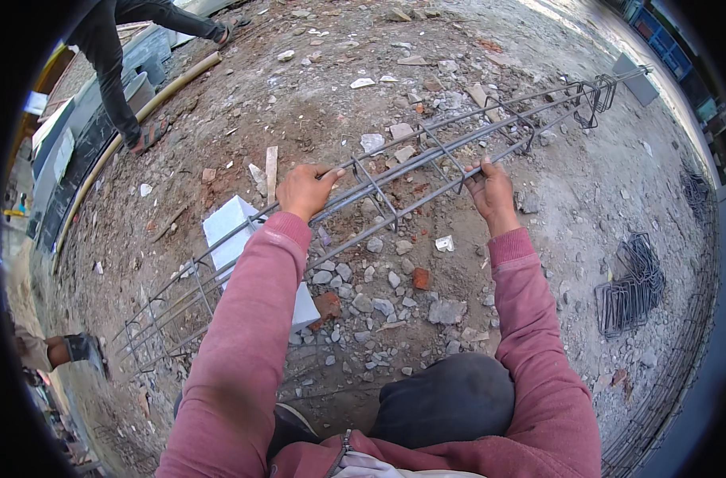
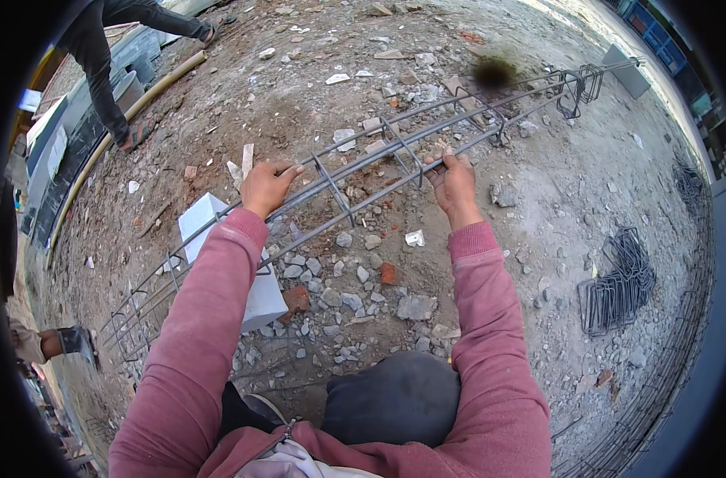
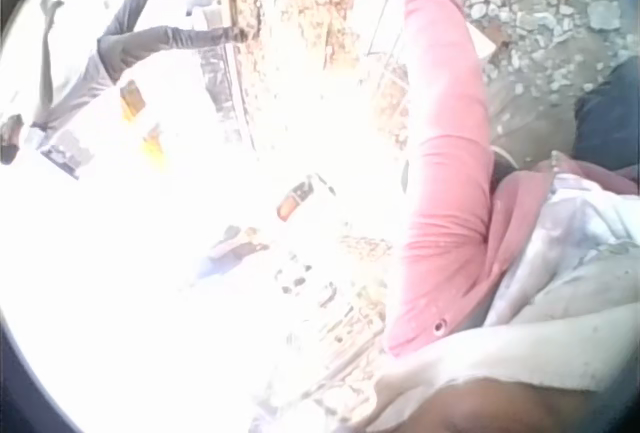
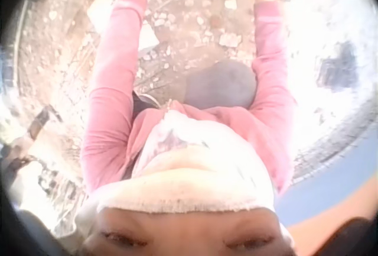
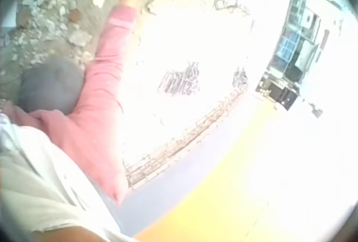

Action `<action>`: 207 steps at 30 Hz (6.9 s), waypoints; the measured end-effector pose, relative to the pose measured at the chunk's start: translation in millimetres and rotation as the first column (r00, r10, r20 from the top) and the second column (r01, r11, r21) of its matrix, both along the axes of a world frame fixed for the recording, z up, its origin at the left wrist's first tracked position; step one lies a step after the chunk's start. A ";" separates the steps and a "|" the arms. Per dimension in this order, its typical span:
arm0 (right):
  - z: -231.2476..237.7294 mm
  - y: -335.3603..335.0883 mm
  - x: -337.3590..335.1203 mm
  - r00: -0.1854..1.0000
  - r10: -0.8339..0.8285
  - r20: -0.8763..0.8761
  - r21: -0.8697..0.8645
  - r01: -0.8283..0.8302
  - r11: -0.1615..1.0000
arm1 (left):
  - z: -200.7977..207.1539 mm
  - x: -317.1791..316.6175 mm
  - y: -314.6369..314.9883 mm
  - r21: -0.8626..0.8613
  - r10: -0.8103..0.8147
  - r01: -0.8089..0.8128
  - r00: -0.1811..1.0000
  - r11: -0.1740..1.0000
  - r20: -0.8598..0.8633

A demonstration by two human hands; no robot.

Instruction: The person assembles metal rebar cages by tying rebar together with wire, using pliers to secure the connections.

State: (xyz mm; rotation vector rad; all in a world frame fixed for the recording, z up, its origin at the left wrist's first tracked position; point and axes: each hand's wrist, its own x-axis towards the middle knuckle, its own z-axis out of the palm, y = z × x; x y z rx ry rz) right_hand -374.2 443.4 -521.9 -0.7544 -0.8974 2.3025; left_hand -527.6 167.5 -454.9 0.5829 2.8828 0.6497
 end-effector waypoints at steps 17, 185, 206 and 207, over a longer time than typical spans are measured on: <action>-2.8 -4.0 -12.9 0.999 -0.042 -0.010 -0.079 0.041 0.996 | -7.8 3.2 0.4 -0.047 -0.039 0.035 0.994 0.998 -0.098; 107.2 589.1 -49.2 0.238 -0.443 0.864 0.316 -0.942 0.111 | -1.6 7.5 581.5 0.200 -0.333 0.266 0.780 0.943 0.530; 90.6 591.9 -46.4 0.573 -0.320 0.755 0.629 -0.770 0.105 | -16.6 -2.8 583.3 0.068 -0.093 0.064 0.720 0.996 0.688; 91.4 592.9 -43.1 0.647 -0.432 0.628 0.701 -0.711 -0.047 | -18.0 -3.4 584.4 0.056 -0.073 0.047 0.680 0.997 0.730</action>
